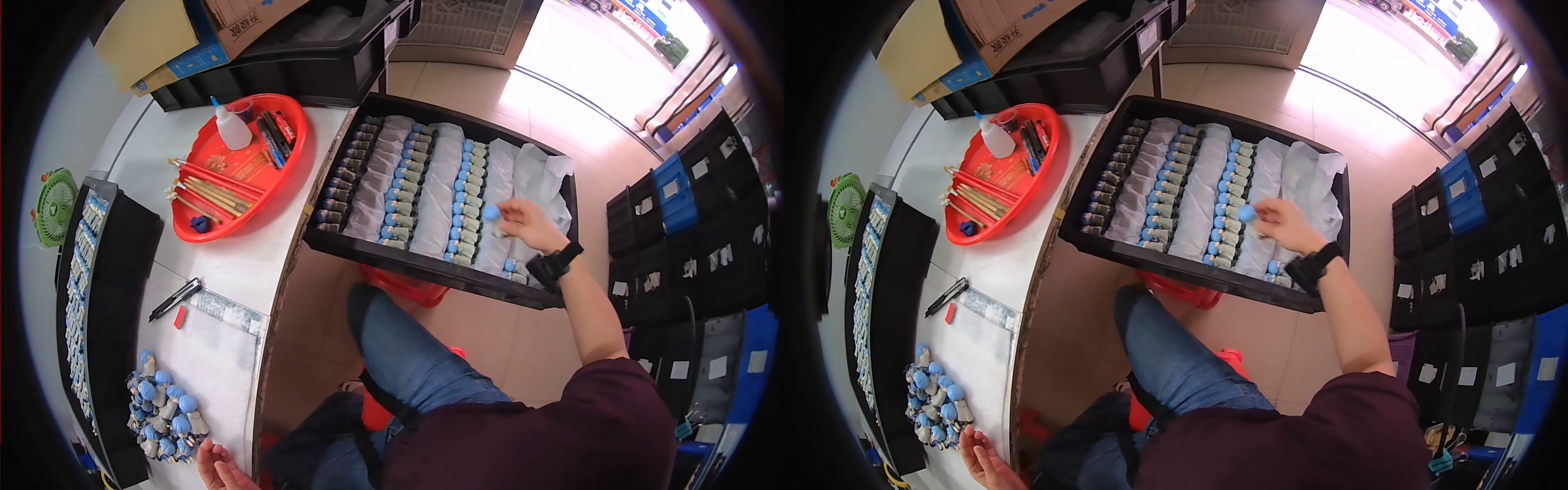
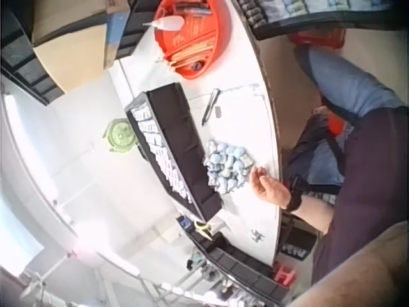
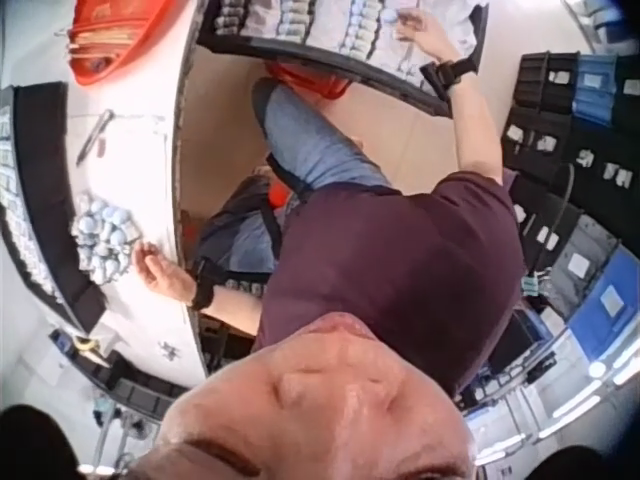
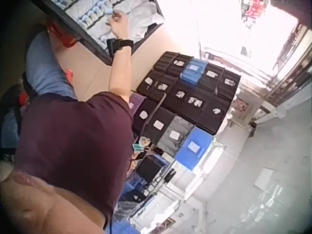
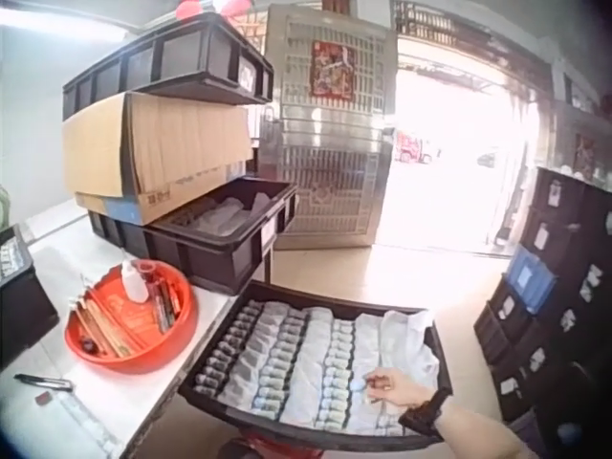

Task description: The user is assembling and inspecting small blue action figures in a manufacturing environment.

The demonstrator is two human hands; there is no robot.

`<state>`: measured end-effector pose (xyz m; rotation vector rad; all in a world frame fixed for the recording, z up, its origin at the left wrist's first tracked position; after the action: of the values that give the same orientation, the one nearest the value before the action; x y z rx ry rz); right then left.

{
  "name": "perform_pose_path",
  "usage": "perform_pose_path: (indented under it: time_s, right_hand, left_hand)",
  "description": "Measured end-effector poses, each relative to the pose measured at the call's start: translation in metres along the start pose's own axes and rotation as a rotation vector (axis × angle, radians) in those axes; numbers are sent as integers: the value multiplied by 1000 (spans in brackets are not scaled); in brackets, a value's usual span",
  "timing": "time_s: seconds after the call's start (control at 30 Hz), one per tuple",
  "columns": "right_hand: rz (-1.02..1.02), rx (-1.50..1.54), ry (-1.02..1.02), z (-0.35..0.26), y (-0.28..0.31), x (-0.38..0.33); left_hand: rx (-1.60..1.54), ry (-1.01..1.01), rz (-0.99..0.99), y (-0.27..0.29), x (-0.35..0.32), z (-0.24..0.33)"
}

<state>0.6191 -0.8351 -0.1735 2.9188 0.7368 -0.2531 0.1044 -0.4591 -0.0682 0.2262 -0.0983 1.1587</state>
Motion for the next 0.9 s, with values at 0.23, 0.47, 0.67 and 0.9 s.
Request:
perform_pose_path:
  time_s: [0.23,0.47,0.67,0.9]
  right_hand:
    - [84,-878,-41,57,73,-20]
    - [-48,-1012,69,85,43,6]
    - [-30,-1217,518,62,46,-14]
    - [-628,-217,455,-89,-260,-86]
  left_hand:
    - [14,8,-8,-16,2,-2]
    - [180,85,126,24,-4,-3]
    - [85,124,23,-20,2,6]
    - [476,-107,-183,-21,2,75]
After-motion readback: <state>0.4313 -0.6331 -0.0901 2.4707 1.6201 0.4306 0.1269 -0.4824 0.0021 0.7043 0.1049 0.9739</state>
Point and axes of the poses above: each hand's wrist, its own x-axis towards the middle knuckle, its own y-axis out of the back of the hand, z = x × y, the point moved 10 cm from there along x, towards the middle knuckle, and after that the axes turned 11 degrees about x, right-handed, at the moved point
